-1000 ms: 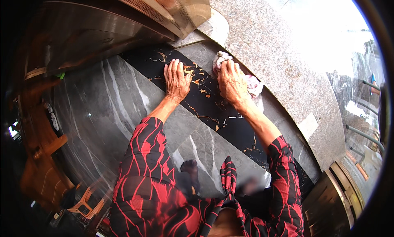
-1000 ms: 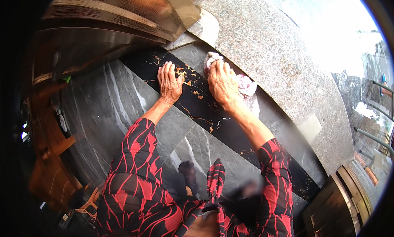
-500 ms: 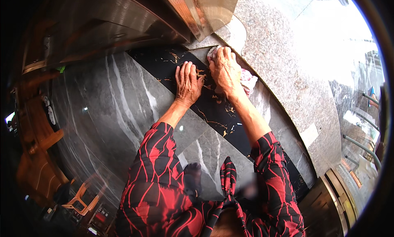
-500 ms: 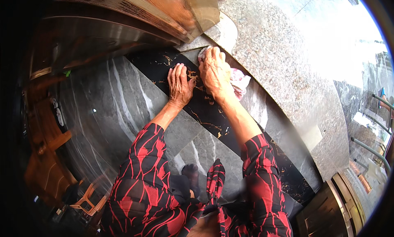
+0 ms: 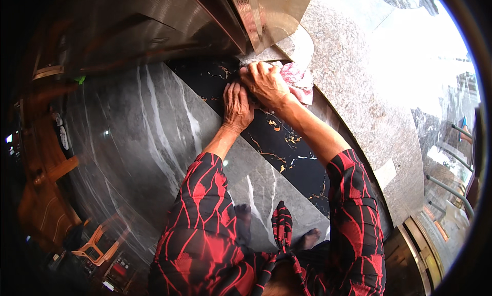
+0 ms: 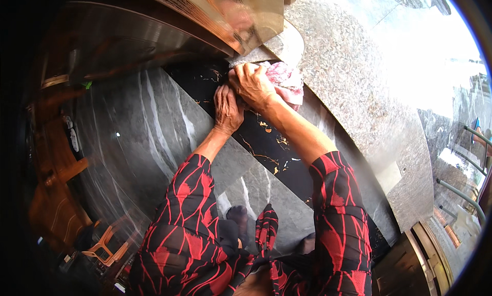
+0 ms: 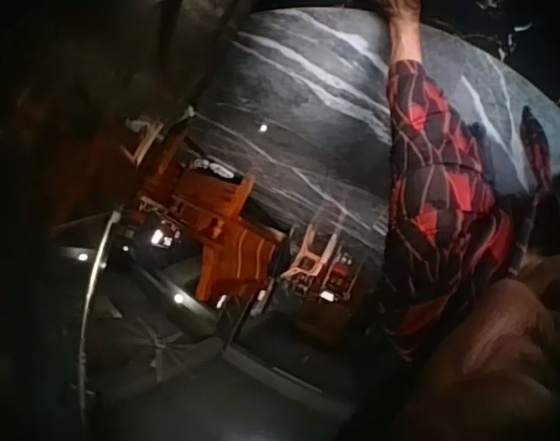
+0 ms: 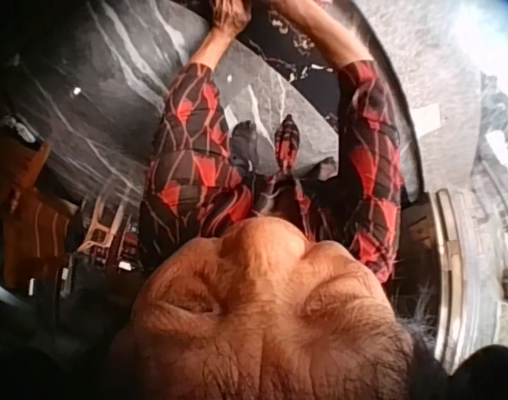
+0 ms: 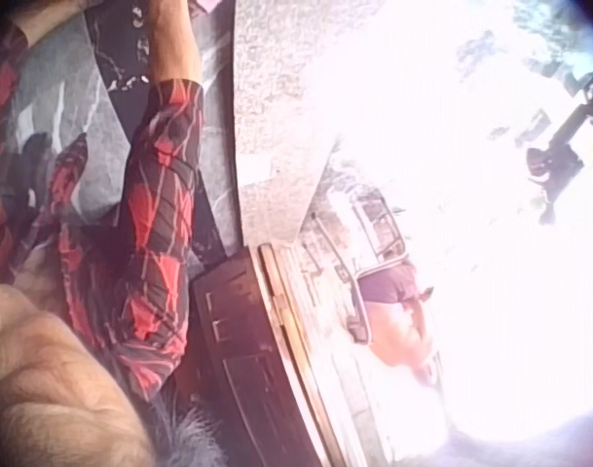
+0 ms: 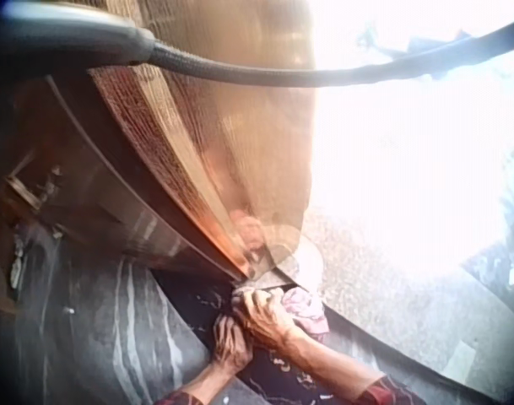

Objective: The person wipes a dark strip on the marble floor by hand with a cloth, then picks up the cloth, walks to a red bucket, and rinses the cloth in the water.

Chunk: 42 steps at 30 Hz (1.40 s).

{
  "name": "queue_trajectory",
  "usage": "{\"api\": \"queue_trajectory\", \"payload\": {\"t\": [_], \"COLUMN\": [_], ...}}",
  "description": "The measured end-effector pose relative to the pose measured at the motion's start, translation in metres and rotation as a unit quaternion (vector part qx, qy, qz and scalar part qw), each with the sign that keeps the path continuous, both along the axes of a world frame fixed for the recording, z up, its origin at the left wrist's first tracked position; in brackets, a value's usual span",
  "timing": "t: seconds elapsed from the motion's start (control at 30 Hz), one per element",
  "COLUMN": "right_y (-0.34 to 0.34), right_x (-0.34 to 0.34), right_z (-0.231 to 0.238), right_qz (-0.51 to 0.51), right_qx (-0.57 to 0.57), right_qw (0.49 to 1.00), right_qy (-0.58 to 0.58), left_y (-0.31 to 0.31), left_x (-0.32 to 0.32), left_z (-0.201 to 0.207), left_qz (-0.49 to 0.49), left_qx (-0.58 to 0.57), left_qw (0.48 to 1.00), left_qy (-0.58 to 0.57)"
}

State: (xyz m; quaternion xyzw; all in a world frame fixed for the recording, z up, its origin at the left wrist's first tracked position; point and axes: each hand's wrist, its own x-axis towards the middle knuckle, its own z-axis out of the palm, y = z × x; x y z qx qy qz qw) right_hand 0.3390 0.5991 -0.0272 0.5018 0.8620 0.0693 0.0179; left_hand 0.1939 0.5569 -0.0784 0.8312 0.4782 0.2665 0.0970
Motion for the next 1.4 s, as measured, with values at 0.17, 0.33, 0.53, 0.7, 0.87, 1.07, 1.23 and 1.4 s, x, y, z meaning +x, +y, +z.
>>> {"api": "queue_trajectory", "payload": {"t": [0.17, 0.33, 0.53, 0.7, 0.87, 1.07, 1.23, 1.4], "right_y": [-0.01, -0.024, -0.033, -0.013, -0.025, -0.043, -0.042, -0.028], "right_x": [0.018, 0.046, 0.013, 0.015, 0.031, 0.059, 0.037, 0.044], "right_z": [-0.007, 0.025, 0.035, -0.008, -0.011, 0.005, 0.021, 0.019], "right_qz": [-0.075, -0.225, -0.07, -0.096, -0.153, -0.217, -0.146, -0.182], "right_qx": [0.03, -0.136, -0.084, 0.027, -0.006, -0.11, -0.108, -0.102], "right_qw": [0.996, 0.962, 0.978, 0.994, 0.988, 0.97, 0.979, 0.977], "right_qy": [0.027, 0.079, 0.179, 0.049, -0.019, 0.016, 0.096, 0.049], "left_y": [0.001, -0.001, -0.005, 0.0, 0.0, 0.001, -0.002, 0.002], "left_x": [-0.004, -0.002, -0.019, 0.0, -0.005, 0.004, -0.007, -0.001], "left_z": [0.003, 0.002, -0.001, -0.001, 0.003, 0.002, 0.003, 0.003], "left_qz": [0.005, 0.013, 0.026, 0.006, 0.016, 0.016, 0.018, 0.014], "left_qx": [0.015, 0.018, 0.024, 0.021, 0.017, 0.026, 0.026, 0.029], "left_qw": [1.0, 0.999, 0.998, 1.0, 0.999, 0.998, 0.997, 0.998], "left_qy": [0.023, 0.024, 0.046, 0.022, 0.04, 0.051, 0.069, 0.058]}}
